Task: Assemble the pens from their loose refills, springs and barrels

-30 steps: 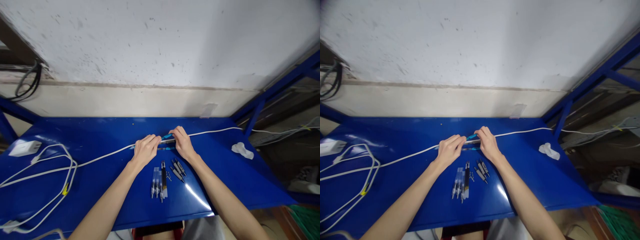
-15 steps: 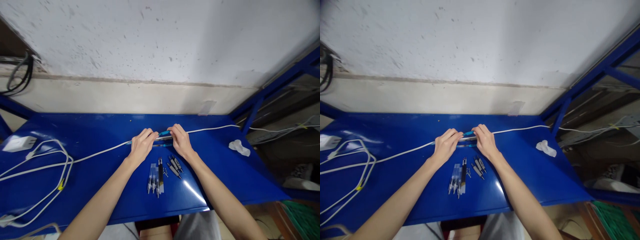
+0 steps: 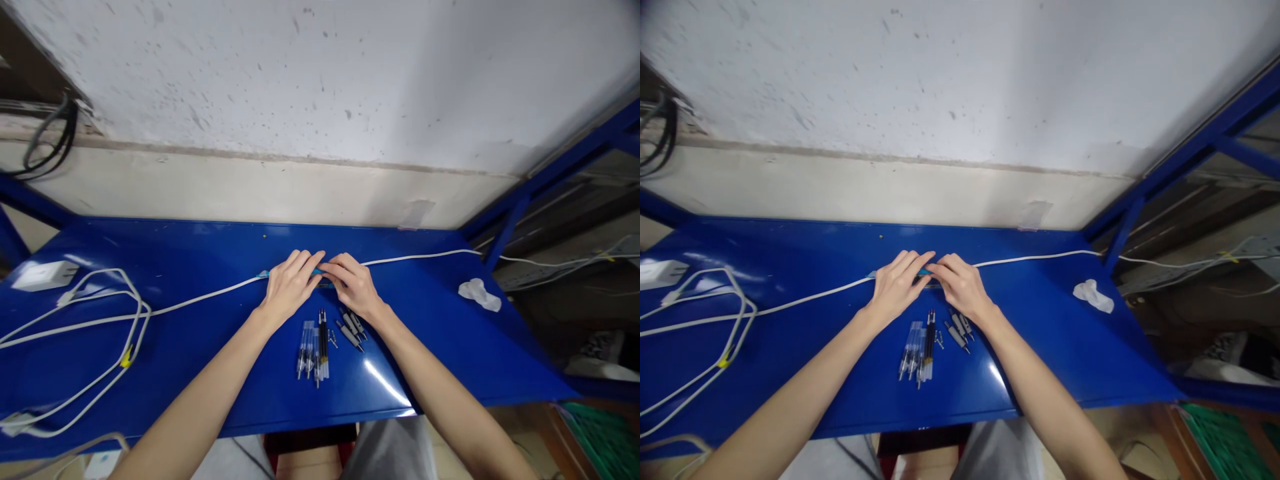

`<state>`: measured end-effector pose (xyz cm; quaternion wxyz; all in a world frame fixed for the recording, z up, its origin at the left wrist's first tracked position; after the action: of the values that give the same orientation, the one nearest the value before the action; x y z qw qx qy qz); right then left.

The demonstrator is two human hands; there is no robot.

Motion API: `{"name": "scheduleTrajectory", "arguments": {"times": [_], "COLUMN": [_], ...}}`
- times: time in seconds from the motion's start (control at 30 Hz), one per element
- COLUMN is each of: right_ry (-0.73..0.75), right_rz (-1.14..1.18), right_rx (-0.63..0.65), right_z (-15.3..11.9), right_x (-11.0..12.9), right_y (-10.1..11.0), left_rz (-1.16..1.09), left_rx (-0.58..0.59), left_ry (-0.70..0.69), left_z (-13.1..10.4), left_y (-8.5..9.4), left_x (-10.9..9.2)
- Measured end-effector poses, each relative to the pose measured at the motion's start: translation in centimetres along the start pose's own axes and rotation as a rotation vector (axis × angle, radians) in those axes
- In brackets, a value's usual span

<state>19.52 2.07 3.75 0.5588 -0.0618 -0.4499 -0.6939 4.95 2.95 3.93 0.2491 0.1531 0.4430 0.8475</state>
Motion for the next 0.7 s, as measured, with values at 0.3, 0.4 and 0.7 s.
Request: {"name": "scheduleTrajectory", "arguments": {"times": [0.3, 0.4, 0.7], "right_ry": [0.034, 0.019, -0.224], "right_rz": [-0.003, -0.040, 0.018], "right_rx": [-0.035, -0.056, -0.037], "right_z": [0.1, 0.3, -0.2], "right_x": [0.5, 0.7, -1.1], "right_y": [-0.1, 0.1, 0.0], "left_rz": [-0.093, -0.087, -0.265], "left_rx": [0.008, 0.013, -0.138], "left_ry": [-0.010, -0.029, -0.181], "left_z": [0.1, 0.0, -0.2], "left_y": [-0.3, 0.0, 1.6], "left_x": [-0.3, -0.9, -2.2]}}
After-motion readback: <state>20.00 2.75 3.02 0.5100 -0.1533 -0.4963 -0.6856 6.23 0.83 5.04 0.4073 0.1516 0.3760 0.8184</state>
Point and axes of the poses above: each hand's wrist, its own z-axis towards the middle knuckle, its own y-axis out of the back of the hand, x = y × z, the point moved 6 cm from there along z, towards the middle knuckle, and after that the axes turned 13 degrees about z, right-handed, at the moved point
